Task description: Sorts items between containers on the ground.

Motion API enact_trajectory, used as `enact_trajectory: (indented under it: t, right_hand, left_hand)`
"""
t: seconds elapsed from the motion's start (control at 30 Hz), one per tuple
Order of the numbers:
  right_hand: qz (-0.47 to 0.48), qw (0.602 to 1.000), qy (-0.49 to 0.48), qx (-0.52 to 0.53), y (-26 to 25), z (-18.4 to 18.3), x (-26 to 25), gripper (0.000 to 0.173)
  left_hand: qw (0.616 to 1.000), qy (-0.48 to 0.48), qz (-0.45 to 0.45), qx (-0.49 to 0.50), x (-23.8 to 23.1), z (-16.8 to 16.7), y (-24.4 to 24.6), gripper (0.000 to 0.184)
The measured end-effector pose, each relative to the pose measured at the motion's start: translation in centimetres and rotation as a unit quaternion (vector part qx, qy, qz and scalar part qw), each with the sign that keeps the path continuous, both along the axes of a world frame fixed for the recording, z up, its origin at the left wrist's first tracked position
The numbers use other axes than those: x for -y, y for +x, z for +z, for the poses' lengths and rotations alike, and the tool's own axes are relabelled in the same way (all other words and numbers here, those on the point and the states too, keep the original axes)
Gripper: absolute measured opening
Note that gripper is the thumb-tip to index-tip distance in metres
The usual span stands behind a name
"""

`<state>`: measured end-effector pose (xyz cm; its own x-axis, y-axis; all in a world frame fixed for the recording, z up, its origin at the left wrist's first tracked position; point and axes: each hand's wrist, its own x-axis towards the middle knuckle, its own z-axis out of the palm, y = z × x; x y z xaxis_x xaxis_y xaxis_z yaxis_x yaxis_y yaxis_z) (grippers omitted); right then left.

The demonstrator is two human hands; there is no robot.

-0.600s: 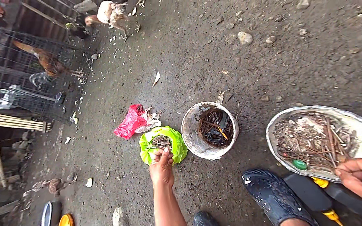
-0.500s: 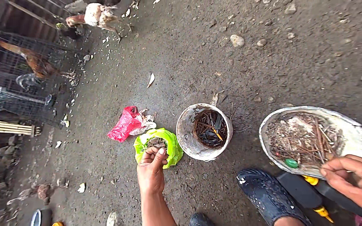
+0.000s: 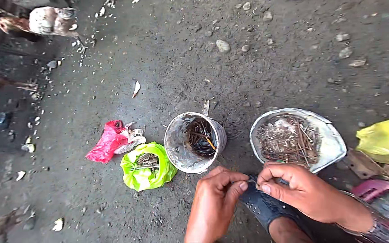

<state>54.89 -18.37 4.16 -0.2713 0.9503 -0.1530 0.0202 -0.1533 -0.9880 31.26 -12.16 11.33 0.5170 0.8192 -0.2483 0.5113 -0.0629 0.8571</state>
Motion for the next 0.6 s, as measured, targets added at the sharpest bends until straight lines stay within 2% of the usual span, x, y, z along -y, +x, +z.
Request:
enact_trajectory:
  t: [0.07,0.1,0.17,0.23,0.3,0.4,0.5,0.6]
  right_hand:
    - [-0.002,0.998,-0.035,-0.055,-0.4,-0.1,0.0,0.023]
    - [-0.016,0.991,-0.082,-0.108,-0.6,-0.2,0.0,0.025]
    - [-0.052,0.944,-0.204,-0.252,-1.0,-0.7,-0.1,0.037]
    - [-0.056,0.876,-0.282,-0.387,-1.1,-1.5,-0.1,0.065]
    - [-0.055,0.813,-0.3,-0.495,-0.9,-2.1,0.1,0.086]
    - [-0.068,0.781,-0.291,-0.549,-0.9,-2.2,0.5,0.096]
    - [-0.062,0.769,-0.281,-0.57,-1.0,-1.9,0.6,0.099]
    - [-0.051,0.775,-0.265,-0.572,-1.2,-1.9,0.7,0.092]
  left_hand:
    - [1.0,-0.014,0.005,-0.006,-0.9,0.5,-2.3,0.018]
    - [1.0,-0.017,0.024,-0.011,-1.5,0.8,-4.1,0.02]
    - [0.992,0.008,0.113,-0.061,-3.2,1.4,-8.8,0.023]
    - [0.958,0.041,0.219,-0.18,-4.5,1.7,-14.6,0.026]
    - [0.91,0.044,0.298,-0.284,-5.5,0.3,-19.7,0.028]
    - [0.849,0.037,0.365,-0.38,-6.1,-3.3,-24.3,0.032]
    - [0.843,0.064,0.403,-0.35,-5.8,-3.2,-23.1,0.042]
    - [0.88,0.15,0.398,-0.211,-5.6,-0.5,-16.9,0.03]
